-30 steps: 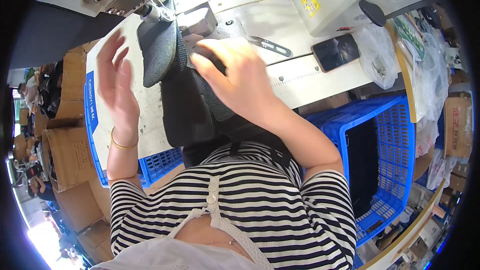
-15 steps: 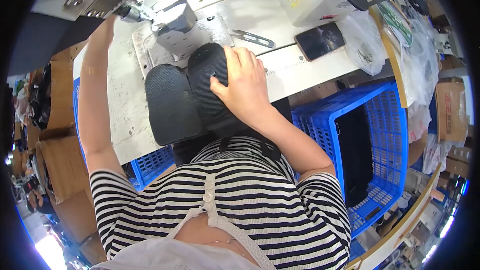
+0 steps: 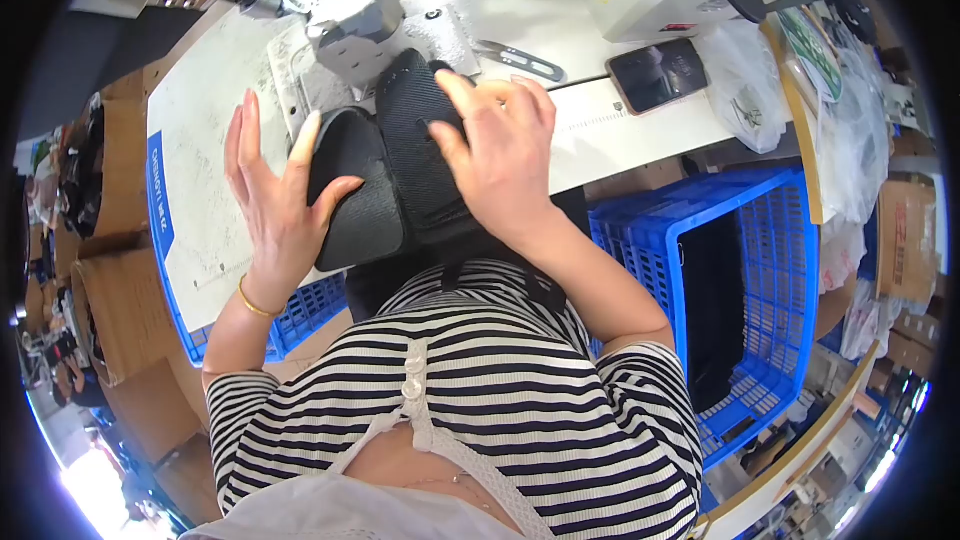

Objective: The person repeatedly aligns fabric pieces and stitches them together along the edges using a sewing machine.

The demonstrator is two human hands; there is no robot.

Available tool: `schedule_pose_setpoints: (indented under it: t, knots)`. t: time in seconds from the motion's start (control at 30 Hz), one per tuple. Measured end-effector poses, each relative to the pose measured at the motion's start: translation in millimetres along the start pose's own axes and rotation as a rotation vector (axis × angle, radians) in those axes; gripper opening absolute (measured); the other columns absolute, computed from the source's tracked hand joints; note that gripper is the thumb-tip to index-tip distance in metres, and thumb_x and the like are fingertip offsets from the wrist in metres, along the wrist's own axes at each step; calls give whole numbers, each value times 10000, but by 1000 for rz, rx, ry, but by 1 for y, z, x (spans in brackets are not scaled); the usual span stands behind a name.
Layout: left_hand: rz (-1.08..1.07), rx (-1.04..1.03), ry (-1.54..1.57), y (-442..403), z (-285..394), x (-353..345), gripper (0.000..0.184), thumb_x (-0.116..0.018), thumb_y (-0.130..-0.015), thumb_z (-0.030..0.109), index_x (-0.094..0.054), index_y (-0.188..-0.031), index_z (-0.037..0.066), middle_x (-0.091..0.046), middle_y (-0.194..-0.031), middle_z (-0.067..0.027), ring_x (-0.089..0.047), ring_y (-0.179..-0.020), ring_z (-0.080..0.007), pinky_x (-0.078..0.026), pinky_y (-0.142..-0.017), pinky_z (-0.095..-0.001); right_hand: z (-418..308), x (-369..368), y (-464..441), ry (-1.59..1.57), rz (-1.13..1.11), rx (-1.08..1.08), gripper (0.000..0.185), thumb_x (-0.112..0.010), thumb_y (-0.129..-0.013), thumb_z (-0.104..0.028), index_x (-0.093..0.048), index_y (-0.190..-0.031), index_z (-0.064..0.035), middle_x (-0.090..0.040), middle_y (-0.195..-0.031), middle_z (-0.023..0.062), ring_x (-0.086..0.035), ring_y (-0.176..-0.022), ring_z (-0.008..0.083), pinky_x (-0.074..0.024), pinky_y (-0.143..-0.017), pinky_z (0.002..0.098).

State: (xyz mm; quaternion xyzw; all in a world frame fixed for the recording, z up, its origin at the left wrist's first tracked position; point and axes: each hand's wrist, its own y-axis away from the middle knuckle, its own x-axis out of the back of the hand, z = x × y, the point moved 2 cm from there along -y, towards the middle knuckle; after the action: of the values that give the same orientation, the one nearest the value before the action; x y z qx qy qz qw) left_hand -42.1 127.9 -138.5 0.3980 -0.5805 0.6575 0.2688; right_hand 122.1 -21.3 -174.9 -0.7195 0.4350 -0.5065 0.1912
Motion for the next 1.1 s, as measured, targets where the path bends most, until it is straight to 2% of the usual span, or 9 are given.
schedule_pose_setpoints:
  t: [0.07,0.17,0.23,0.3,0.33,0.43,0.5,0.67,1.1]
  knots:
    - [43,-43,-34,-3,5,4,641,-836,-702,228,-576,-1253,29,-383,-1431,-248,-387,-1314,-408,-333,-1085,-453,-1,6,-2,-114,56,-73,458,-730,-795,-37,-586,-1229,-7,-645,-1047,102,-597,-951,263,-423,-944,401]
    - [-90,261,555,6,-8,-8,518,-824,-711,112,-591,-1169,45,-557,-1194,-226,-561,-1119,-335,-460,-979,-405,7,15,-7,-312,317,-120,385,-667,-879,0,-548,-1244,25,-633,-1196,166,-619,-1043,273,-490,-907,352]
    - [217,459,674,-8,-19,3,408,-757,-760,-28,-595,-1134,4,-652,-1049,-133,-655,-959,-277,-532,-894,-364,14,26,-19,-421,555,-64,283,-635,-889,37,-566,-1163,59,-648,-1106,153,-627,-974,257,-499,-865,333]
    - [-101,1140,1686,-17,-37,33,348,-681,-852,19,-600,-1188,-20,-658,-1129,-140,-644,-1061,-251,-521,-941,-354,6,48,-33,-253,416,120,208,-628,-854,84,-633,-1054,28,-655,-1001,136,-617,-870,214,-491,-784,305]
    - [-27,1005,2070,-16,-36,33,295,-605,-890,0,-625,-1184,-18,-689,-1094,-152,-667,-1035,-246,-533,-947,-378,-7,49,-40,-347,247,33,200,-624,-833,102,-654,-1007,7,-647,-956,129,-602,-828,197,-477,-749,290]
    - [142,981,1804,-28,-6,22,275,-612,-888,-24,-648,-1159,-7,-706,-1045,-127,-689,-961,-228,-540,-922,-353,-30,19,-50,-727,-92,-21,175,-586,-843,88,-657,-972,-8,-616,-894,97,-580,-761,179,-452,-697,258]
    - [93,867,1655,-30,-1,17,266,-663,-866,-30,-664,-1130,2,-700,-1079,-100,-684,-952,-189,-549,-874,-321,-41,8,-45,-1045,-231,-285,137,-600,-863,43,-641,-990,9,-619,-937,91,-585,-775,171,-452,-707,253]
    - [382,843,1696,-26,-19,16,209,-640,-905,-4,-665,-1112,6,-702,-1065,-113,-686,-940,-193,-556,-858,-312,-40,13,-27,-881,-235,-216,139,-686,-846,-17,-633,-968,23,-617,-1002,117,-603,-780,128,-486,-641,238]
    - [377,870,1715,-22,-31,11,216,-645,-897,-17,-658,-1113,-13,-700,-1068,-126,-686,-952,-201,-558,-861,-314,-41,10,-18,-966,-257,-376,122,-653,-862,92,-620,-975,62,-635,-975,126,-652,-836,140,-563,-781,263]
